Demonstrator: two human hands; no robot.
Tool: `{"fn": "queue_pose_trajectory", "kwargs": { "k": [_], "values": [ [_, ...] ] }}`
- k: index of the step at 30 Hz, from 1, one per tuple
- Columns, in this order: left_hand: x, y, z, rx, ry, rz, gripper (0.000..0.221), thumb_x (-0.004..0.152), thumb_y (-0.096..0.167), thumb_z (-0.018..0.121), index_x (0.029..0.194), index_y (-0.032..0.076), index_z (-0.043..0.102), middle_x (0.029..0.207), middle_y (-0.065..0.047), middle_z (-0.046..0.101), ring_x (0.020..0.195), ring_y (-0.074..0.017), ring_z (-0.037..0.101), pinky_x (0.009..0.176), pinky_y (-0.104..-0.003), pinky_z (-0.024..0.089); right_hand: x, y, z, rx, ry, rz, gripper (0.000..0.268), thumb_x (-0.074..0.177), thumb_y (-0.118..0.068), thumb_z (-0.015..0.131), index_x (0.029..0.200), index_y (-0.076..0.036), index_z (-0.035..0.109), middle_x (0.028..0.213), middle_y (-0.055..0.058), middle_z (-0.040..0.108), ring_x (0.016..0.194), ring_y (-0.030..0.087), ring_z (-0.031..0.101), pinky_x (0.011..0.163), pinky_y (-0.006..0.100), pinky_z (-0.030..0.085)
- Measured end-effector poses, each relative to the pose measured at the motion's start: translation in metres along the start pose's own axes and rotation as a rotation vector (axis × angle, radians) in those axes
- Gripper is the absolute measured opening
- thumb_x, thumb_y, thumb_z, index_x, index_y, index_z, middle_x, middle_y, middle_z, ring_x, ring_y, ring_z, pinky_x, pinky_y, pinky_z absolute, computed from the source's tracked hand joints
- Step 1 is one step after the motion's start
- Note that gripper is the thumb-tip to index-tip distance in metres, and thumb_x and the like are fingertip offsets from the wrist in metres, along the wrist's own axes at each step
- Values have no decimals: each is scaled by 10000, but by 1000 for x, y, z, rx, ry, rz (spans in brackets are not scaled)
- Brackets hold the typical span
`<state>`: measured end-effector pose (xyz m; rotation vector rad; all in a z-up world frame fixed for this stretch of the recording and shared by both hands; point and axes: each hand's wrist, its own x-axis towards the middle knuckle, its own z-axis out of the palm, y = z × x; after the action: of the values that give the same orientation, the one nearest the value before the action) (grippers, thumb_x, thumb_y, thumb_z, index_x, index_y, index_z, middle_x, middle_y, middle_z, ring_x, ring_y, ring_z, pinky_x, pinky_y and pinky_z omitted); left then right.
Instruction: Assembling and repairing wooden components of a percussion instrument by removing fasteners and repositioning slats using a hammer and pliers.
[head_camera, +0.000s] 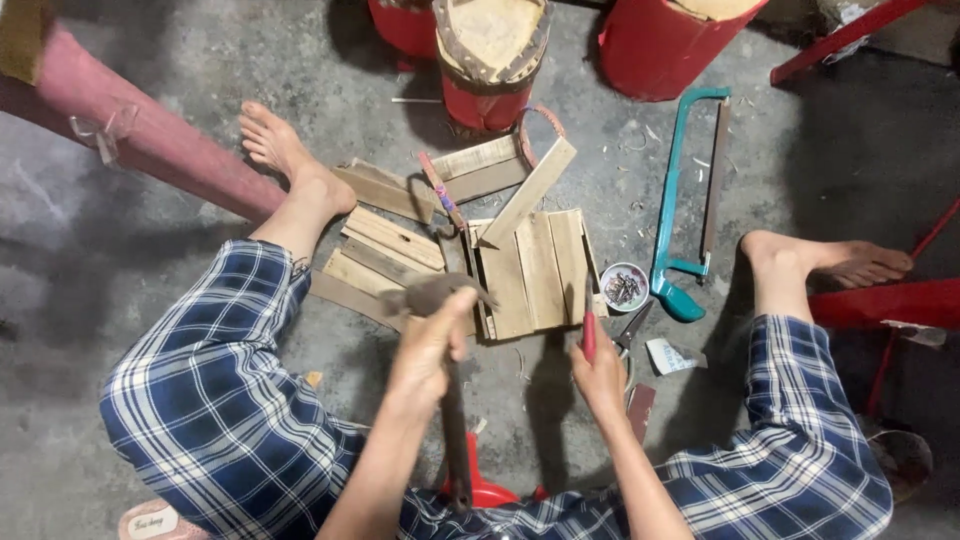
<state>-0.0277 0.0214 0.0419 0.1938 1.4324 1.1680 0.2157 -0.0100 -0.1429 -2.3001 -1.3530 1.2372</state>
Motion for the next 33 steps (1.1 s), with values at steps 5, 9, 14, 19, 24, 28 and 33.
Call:
{"fn": "queue_pose_trajectory", "kwargs": {
  "k": [5,9,14,19,24,28,33],
  "values": [
    [15,8,-36,-31,123,165,627,847,321,829,415,36,474,321,-116,375,291,-176,393,374,-263,331,30,-17,37,-331,131,-162,760,888,-345,691,1571,-220,381,1267,151,564,986,474,698,884,582,559],
    [40,-14,-63,-88,124,182,613,868,310,818,433,32,488,327,-105,379,288,-161,399,375,-251,341,33,-21,48,-378,140,-199,703,881,-304,700,1527,-259,426,1310,85,469,963,454,709,866,566,583],
    [42,-14,-65,-91,134,201,603,855,294,829,431,20,499,332,-109,389,287,-158,395,368,-249,351,10,-19,60,-215,388,-518,398,877,-155,737,1260,-200,636,1136,88,556,1010,371,679,827,462,574],
    [45,-18,-67,-95,142,208,604,845,287,838,428,13,498,331,-119,390,282,-161,396,358,-251,349,-1,10,105,-171,219,-648,150,872,-122,688,993,-210,703,916,60,703,898,305,730,782,413,579],
    [41,-17,-69,-111,160,212,601,841,281,843,427,11,499,326,-115,381,276,-161,393,350,-252,353,-5,34,146,-271,-59,-479,129,882,-222,696,960,-322,722,871,-49,761,866,196,764,762,355,596],
    [43,-16,-73,-102,173,225,604,843,286,842,425,12,502,324,-114,386,274,-161,407,351,-249,350,-3,24,159,-158,-44,-451,92,897,-169,692,959,-218,739,863,55,774,835,290,759,732,403,594],
    [43,-16,-76,-120,189,222,595,836,274,850,424,21,503,331,-106,385,270,-162,399,346,-262,359,-17,20,176,-200,-99,-496,92,874,-259,733,964,-249,721,886,23,771,872,268,753,760,411,590]
  ]
}}
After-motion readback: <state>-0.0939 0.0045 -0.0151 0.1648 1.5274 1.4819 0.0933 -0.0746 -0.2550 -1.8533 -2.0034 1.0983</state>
